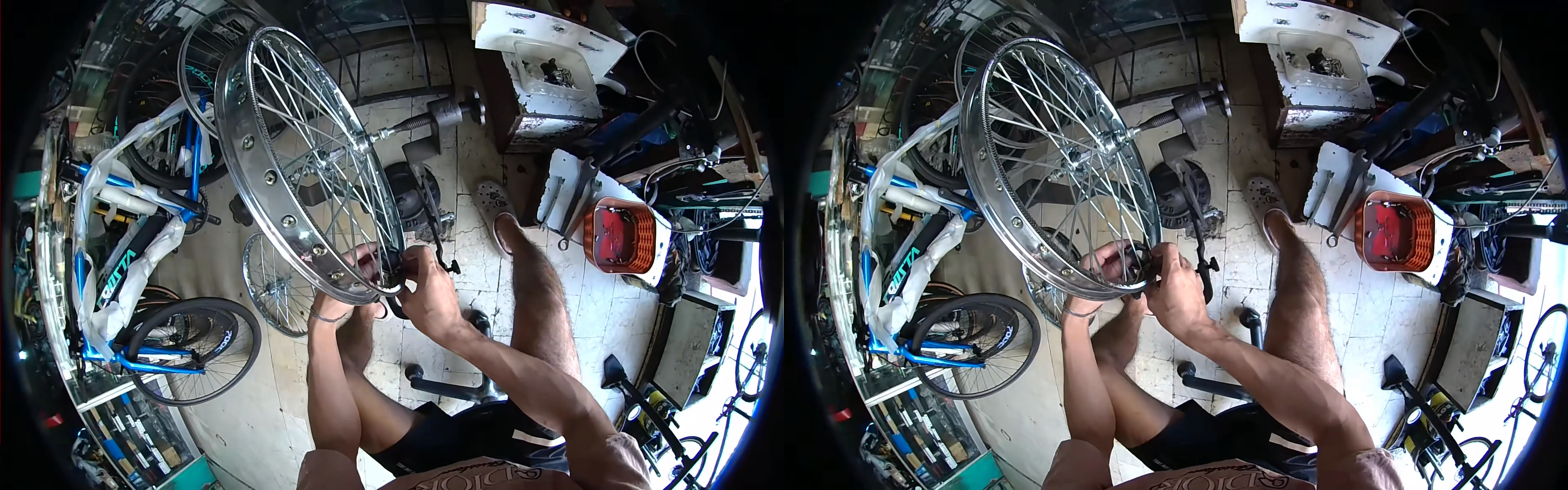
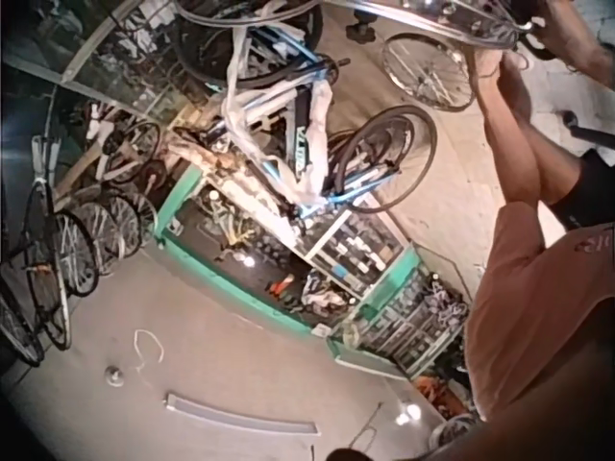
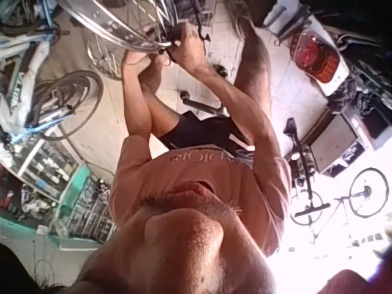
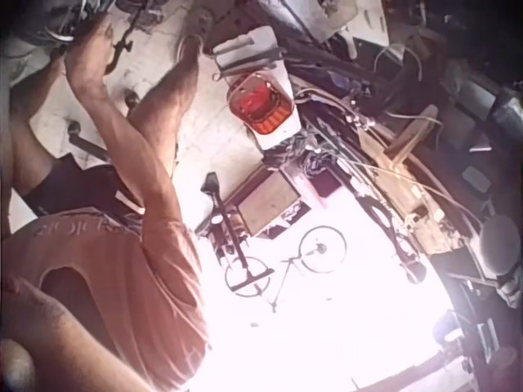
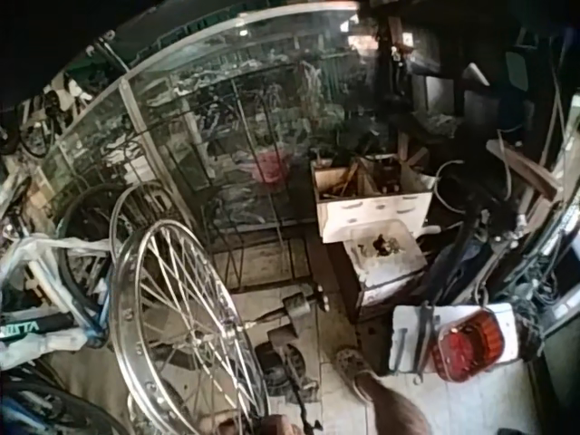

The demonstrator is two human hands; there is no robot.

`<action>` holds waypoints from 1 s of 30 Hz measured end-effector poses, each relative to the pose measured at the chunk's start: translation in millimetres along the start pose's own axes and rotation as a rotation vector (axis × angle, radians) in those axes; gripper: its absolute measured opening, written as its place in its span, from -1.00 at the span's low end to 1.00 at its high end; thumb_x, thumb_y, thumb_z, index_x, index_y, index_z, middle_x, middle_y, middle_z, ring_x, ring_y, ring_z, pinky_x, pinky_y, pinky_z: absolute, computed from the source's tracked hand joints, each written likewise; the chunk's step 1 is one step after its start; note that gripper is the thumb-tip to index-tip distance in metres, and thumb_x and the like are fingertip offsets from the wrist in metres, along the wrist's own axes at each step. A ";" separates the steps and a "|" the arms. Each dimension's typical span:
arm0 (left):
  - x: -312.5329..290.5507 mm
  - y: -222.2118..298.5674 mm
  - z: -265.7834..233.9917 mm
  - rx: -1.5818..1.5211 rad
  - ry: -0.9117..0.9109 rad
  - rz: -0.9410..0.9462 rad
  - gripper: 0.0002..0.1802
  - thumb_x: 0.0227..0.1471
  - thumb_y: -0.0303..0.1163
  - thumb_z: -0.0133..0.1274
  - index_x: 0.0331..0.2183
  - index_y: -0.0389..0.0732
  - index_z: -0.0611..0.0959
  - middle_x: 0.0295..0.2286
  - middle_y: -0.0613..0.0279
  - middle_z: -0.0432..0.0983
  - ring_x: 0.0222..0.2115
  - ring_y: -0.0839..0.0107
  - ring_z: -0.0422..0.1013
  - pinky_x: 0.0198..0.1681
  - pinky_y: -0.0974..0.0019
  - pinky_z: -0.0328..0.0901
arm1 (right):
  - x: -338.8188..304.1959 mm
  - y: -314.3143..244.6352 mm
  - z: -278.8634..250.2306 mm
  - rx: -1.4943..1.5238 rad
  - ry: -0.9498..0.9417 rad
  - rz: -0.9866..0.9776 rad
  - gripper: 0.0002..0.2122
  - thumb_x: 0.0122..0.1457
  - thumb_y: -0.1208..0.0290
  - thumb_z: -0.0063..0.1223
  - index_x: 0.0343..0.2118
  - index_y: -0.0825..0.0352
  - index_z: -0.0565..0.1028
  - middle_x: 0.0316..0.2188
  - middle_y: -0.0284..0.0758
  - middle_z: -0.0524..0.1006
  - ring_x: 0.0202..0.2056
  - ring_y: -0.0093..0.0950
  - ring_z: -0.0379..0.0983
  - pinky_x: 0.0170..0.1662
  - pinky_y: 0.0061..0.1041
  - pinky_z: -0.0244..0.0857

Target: The person uses a spoke wrench to adjust the tension of the spokes on a bicycle wheel mounted on a truing stand. They rotate the wheel to check for lateral wobbles and tighten or loosen specific nipples to align the rim. The person works methodically around the wheel, making small adjustments to ensure the wheel is straight.

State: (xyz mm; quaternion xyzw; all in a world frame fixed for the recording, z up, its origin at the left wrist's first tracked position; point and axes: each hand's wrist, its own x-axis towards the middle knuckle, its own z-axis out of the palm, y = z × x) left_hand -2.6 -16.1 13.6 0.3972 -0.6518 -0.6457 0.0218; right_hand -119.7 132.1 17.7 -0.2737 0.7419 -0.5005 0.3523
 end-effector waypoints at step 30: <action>0.2 23.6 18.5 -0.107 0.026 0.059 -0.57 -0.09 -0.45 0.34 -0.14 -0.29 0.60 -0.39 0.34 0.59 -0.38 0.60 0.48 -0.30 0.49 0.37 | -1.4 -1.4 -10.8 0.047 -0.036 -0.103 -0.62 0.10 0.61 0.00 0.02 0.34 0.31 -0.32 0.02 0.56 -0.33 0.00 0.54 -0.28 -0.14 0.45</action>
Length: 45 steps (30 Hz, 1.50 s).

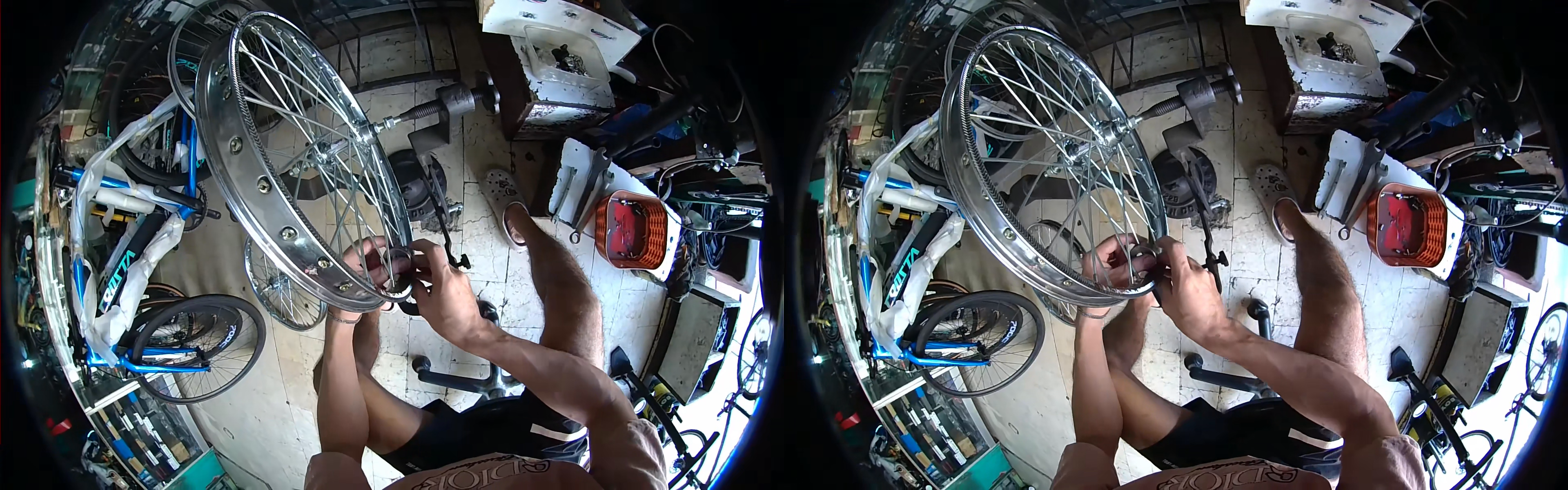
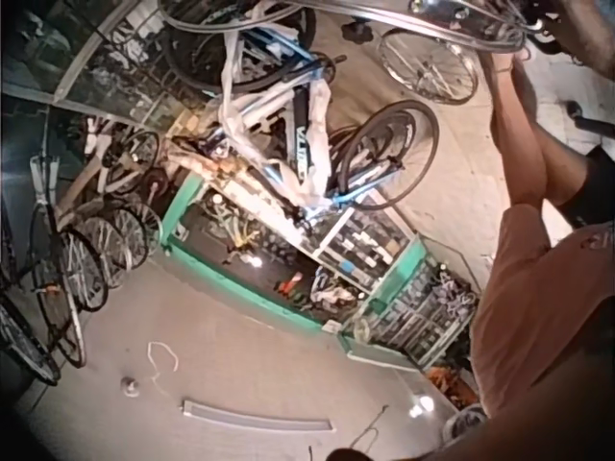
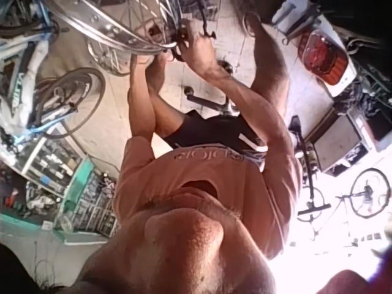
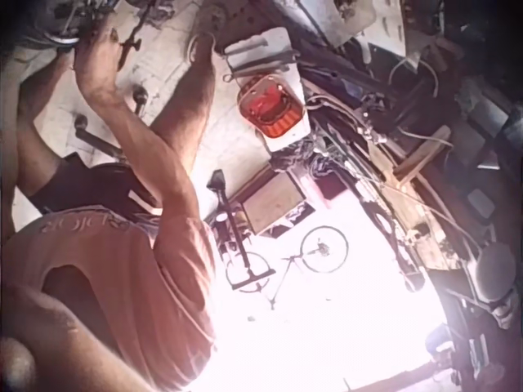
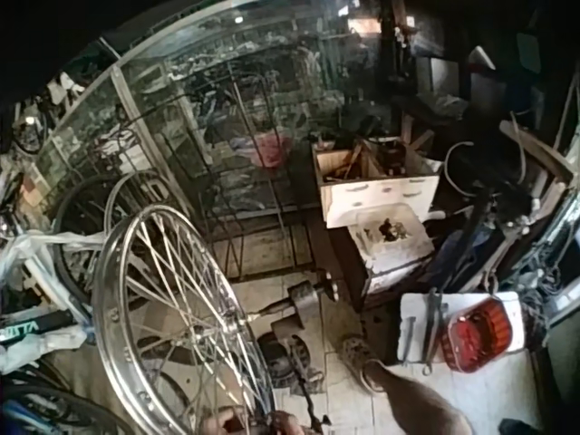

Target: The person uses a spoke wrench to adjust the tension of the spokes on a bicycle wheel mounted on a truing stand. They rotate the wheel to check for lateral wobbles and tighten or loosen specific nipples to align the rim. The person works methodically around the wheel, making small adjustments to ensure the wheel is straight.

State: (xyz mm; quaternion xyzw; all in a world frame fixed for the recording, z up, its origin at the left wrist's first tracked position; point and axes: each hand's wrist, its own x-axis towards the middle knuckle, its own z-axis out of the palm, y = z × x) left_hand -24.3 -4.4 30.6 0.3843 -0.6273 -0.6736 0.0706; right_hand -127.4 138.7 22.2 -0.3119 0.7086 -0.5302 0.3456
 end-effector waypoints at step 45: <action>-9.6 -12.5 -28.8 -0.117 -0.022 -0.056 -0.78 0.09 -0.45 0.18 -0.21 -0.32 0.58 -0.34 0.29 0.59 -0.36 0.59 0.49 -0.27 0.48 0.42 | 3.7 4.9 -0.9 -0.185 -0.077 -0.136 -0.51 0.00 0.62 0.07 0.06 0.41 0.29 -0.25 -0.01 0.53 -0.14 -0.02 0.43 -0.08 -0.10 0.35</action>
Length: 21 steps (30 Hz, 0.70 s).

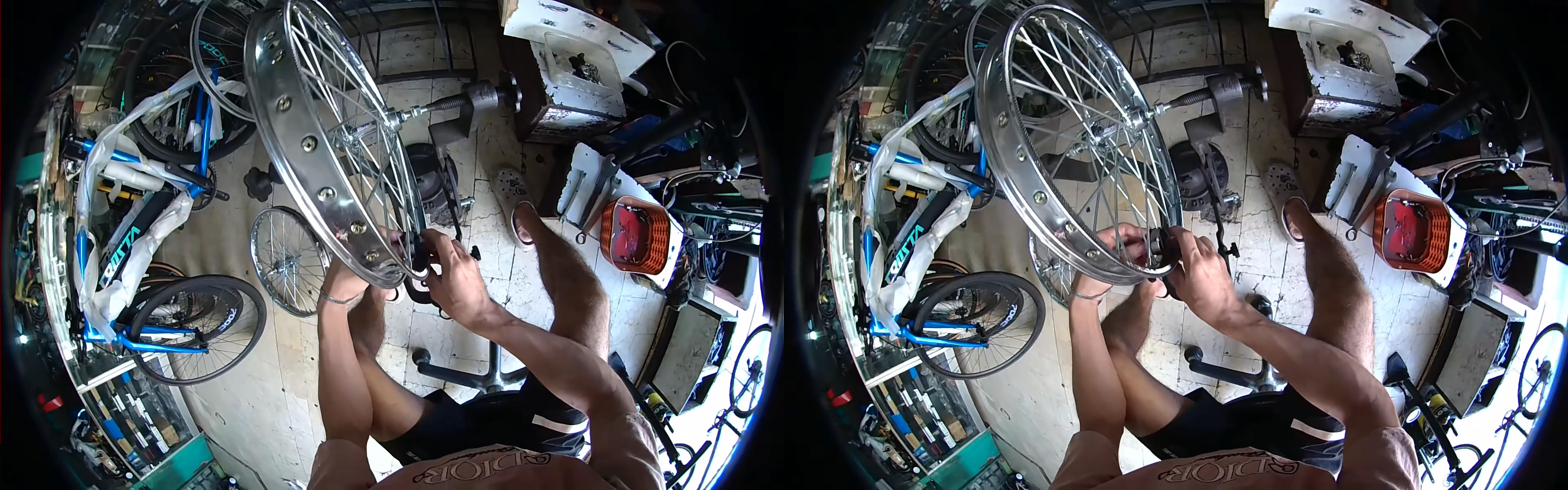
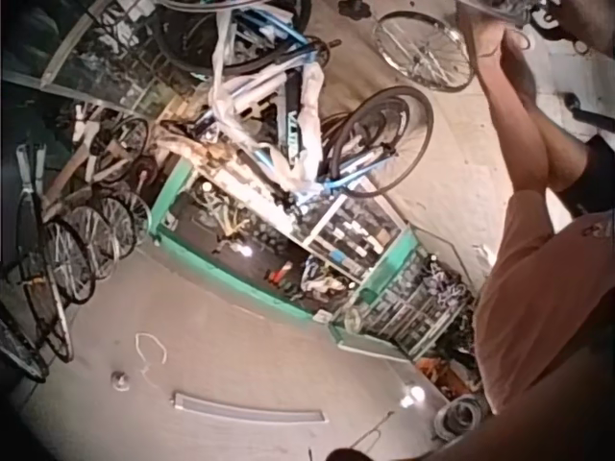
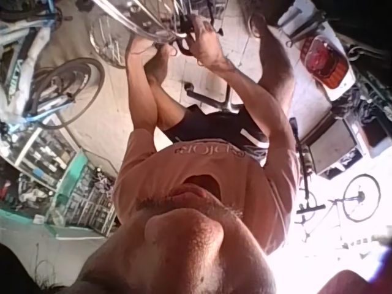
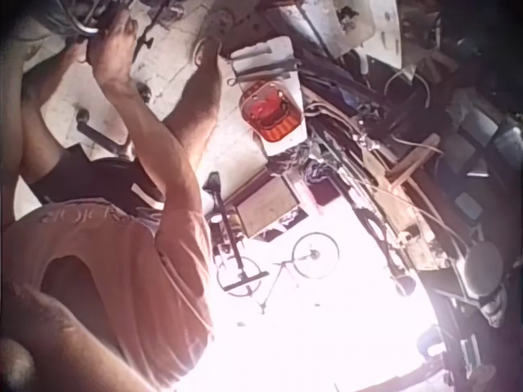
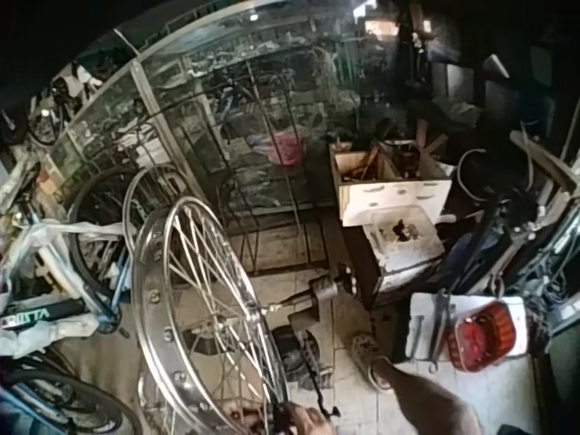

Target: The person uses a spoke wrench to adjust the tension of the spokes on a bicycle wheel mounted on a truing stand. They rotate the wheel to check for lateral wobbles and tighten or loosen specific nipples to align the rim. The person works methodically around the wheel, making small adjustments to ensure the wheel is straight.

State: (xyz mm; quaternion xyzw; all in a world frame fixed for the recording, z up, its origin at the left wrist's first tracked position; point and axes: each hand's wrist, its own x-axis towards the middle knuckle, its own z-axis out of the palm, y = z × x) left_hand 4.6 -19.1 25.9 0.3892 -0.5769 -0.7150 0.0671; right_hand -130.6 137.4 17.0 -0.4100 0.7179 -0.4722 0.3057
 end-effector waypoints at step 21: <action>-17.7 34.0 16.9 -0.022 -0.248 0.156 -0.70 0.11 -0.51 0.09 -0.09 -0.35 0.54 -0.55 0.29 0.48 -0.60 0.58 0.41 -0.57 0.47 0.34 | -17.5 -40.6 -18.0 -0.087 0.063 -0.152 -0.79 0.14 0.54 0.13 -0.15 0.45 0.52 -0.13 -0.12 0.50 -0.34 -0.35 0.60 -0.31 -0.43 0.49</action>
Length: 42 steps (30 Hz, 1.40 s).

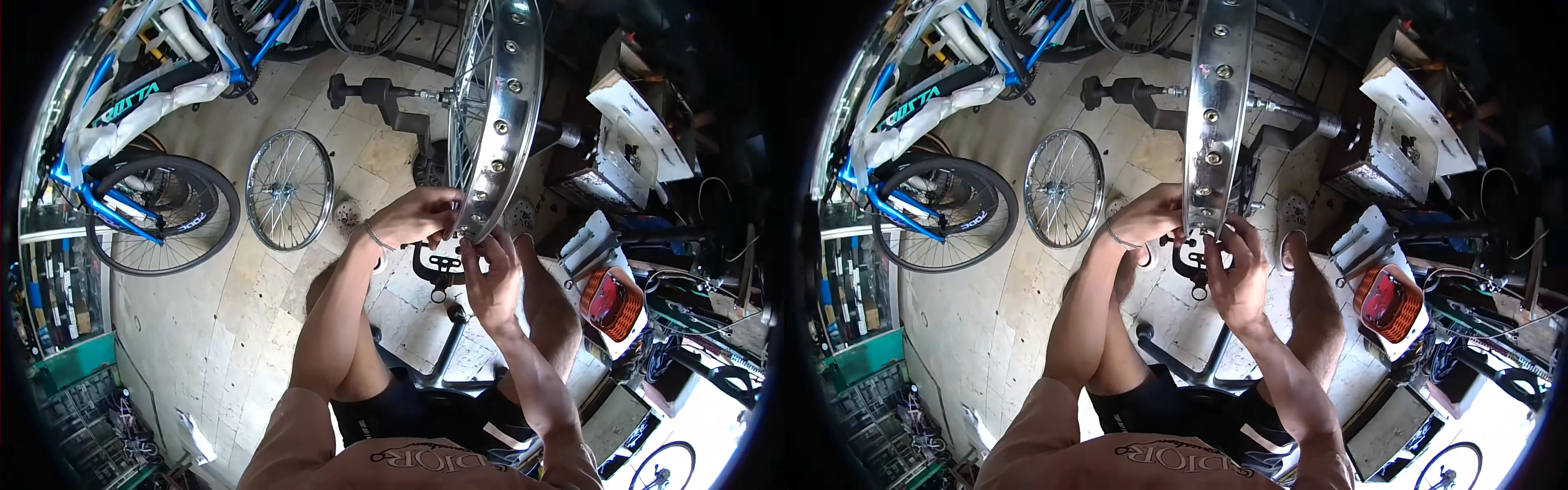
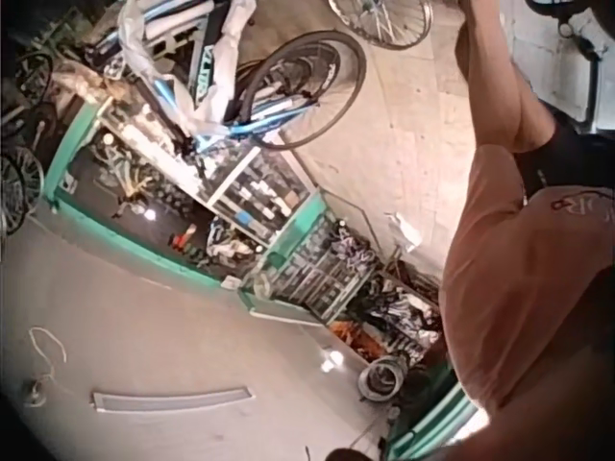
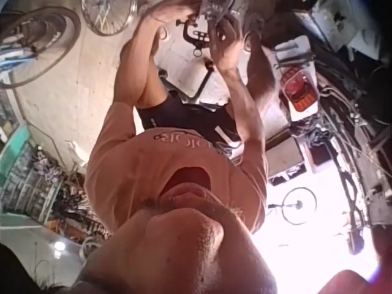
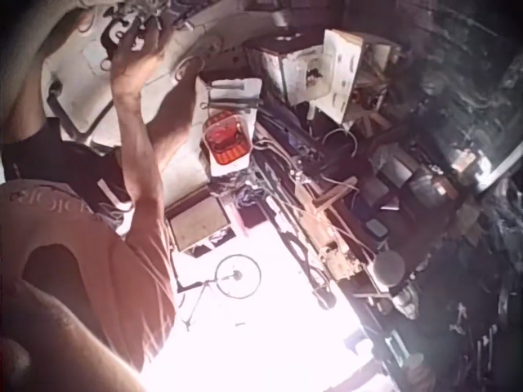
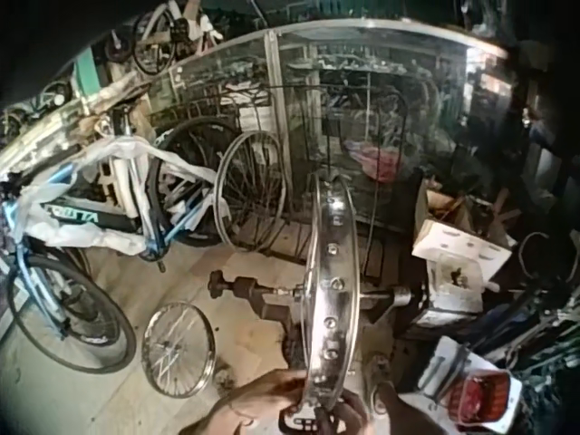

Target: The person uses a spoke wrench to adjust the tension of the spokes on a bicycle wheel mounted on a truing stand. They rotate the wheel to check for lateral wobbles and tighten or loosen specific nipples to align the rim. The person works methodically around the wheel, making small adjustments to ensure the wheel is straight.

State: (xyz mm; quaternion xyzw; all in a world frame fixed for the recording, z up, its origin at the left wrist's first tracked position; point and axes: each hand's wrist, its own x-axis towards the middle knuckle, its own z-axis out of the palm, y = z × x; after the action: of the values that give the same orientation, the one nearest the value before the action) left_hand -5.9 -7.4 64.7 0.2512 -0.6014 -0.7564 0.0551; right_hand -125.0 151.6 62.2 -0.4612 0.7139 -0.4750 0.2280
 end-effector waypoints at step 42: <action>16.0 -35.3 -20.0 0.188 0.190 -0.148 -0.63 0.08 -0.37 0.21 -0.11 -0.39 0.59 -0.33 0.28 0.59 -0.36 0.57 0.50 -0.26 0.49 0.41 | 10.4 32.9 33.4 -0.014 -0.004 0.204 -0.49 -0.01 0.59 0.09 0.06 0.45 0.27 -0.05 0.06 0.40 -0.06 0.01 0.36 0.01 -0.13 0.32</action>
State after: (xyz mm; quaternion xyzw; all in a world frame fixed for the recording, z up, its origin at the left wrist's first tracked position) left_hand -3.1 -21.6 23.6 0.3696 -0.6415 -0.6714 0.0319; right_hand -118.9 130.9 19.3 -0.3887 0.7600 -0.4433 0.2734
